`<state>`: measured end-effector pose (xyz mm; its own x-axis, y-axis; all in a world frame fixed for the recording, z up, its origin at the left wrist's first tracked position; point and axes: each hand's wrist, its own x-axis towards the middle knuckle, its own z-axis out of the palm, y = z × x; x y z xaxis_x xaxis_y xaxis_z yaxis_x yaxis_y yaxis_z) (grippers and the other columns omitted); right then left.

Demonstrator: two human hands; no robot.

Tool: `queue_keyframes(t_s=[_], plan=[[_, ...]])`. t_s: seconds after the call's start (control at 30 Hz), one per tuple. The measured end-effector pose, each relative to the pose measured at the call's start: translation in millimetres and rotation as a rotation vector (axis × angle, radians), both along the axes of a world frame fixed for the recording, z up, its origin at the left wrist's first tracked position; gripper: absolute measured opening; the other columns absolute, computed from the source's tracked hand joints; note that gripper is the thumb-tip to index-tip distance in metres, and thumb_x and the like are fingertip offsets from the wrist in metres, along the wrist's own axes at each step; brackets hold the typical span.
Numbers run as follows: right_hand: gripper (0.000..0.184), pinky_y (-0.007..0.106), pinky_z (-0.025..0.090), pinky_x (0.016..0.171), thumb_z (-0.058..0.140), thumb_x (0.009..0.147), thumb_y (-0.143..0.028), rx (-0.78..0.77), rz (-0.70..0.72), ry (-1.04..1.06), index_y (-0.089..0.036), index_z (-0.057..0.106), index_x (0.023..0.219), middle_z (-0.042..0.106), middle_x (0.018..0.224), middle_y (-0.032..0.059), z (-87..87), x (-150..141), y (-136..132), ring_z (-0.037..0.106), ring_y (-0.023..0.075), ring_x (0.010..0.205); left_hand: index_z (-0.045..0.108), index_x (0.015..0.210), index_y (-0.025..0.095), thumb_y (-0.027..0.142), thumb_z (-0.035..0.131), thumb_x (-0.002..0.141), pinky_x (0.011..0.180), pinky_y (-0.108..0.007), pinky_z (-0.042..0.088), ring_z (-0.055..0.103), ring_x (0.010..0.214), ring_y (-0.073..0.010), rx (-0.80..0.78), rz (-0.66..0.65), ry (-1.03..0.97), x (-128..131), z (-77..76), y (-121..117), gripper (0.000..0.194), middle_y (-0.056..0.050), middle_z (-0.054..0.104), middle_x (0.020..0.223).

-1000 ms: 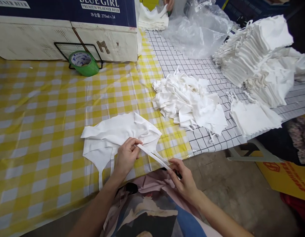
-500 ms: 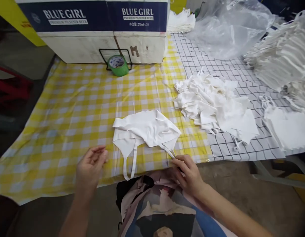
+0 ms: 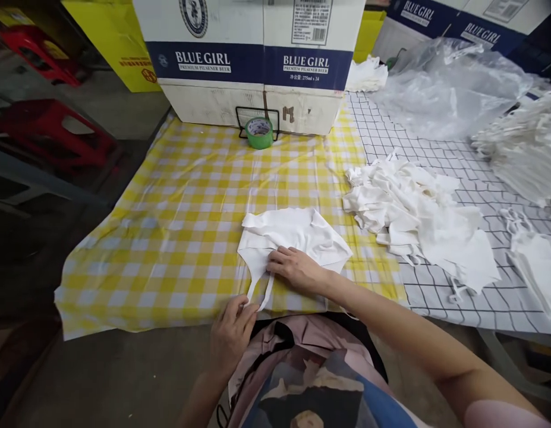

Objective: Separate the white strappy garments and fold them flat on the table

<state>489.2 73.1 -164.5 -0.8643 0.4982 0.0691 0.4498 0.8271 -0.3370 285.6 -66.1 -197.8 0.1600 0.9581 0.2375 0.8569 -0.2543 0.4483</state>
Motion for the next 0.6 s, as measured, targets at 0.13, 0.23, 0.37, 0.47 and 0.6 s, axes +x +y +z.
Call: queue_keyframes(t_s=[0.13,0.23,0.37,0.47,0.6], plan=[[0.018,0.031,0.040,0.079,0.051,0.089,-0.031,-0.125,0.008,0.115,-0.017,0.060,0.095,0.055,0.103,0.0080,-6.0,-1.1,8.8,0.046,0.0185,0.091,0.065,0.084,0.022,0.032,0.053,0.083,0.078,-0.027,0.043,0.056,0.088,-0.0177,-0.378,0.108,-0.481,-12.7,23.3,27.3,0.015,-0.004,0.062,0.092],[0.019,0.030,0.040,0.081,0.057,0.085,-0.033,-0.236,0.007,0.213,-0.017,0.062,0.093,0.057,0.102,0.0074,-7.1,-3.9,14.0,0.047,0.0181,0.090,0.062,0.083,0.020,0.036,0.047,0.086,0.083,-0.027,0.041,0.056,0.091,-0.0168,-0.574,0.171,-0.834,-18.1,37.4,53.2,0.022,-0.003,0.062,0.090],[0.015,0.027,0.039,0.076,0.051,0.088,-0.025,-0.482,-0.169,0.355,-0.017,0.064,0.084,0.061,0.083,0.0032,-5.5,-8.7,23.2,0.051,0.0154,0.081,0.054,0.073,0.019,0.034,0.052,0.084,0.084,-0.027,0.039,0.056,0.083,-0.0142,-0.578,0.146,-1.201,-17.1,45.5,91.9,0.019,0.000,0.056,0.071],[0.021,0.024,0.039,0.067,0.049,0.088,-0.032,-0.769,-0.319,0.451,-0.016,0.063,0.082,0.062,0.076,0.0009,-3.1,-7.2,32.8,0.052,0.0130,0.070,0.053,0.088,0.020,0.026,0.064,0.076,0.075,-0.024,0.041,0.054,0.071,-0.0103,-0.550,0.212,-1.323,-14.9,46.3,115.7,0.018,0.004,0.054,0.071],[0.031,0.023,0.035,0.059,0.049,0.086,-0.044,-1.075,-0.405,0.605,-0.015,0.060,0.078,0.062,0.074,0.0009,0.2,-1.2,43.7,0.047,0.0099,0.060,0.049,0.101,0.021,0.026,0.063,0.075,0.068,-0.022,0.041,0.053,0.067,-0.0087,-0.500,0.248,-1.268,-12.6,43.0,133.0,0.029,0.004,0.054,0.071]])
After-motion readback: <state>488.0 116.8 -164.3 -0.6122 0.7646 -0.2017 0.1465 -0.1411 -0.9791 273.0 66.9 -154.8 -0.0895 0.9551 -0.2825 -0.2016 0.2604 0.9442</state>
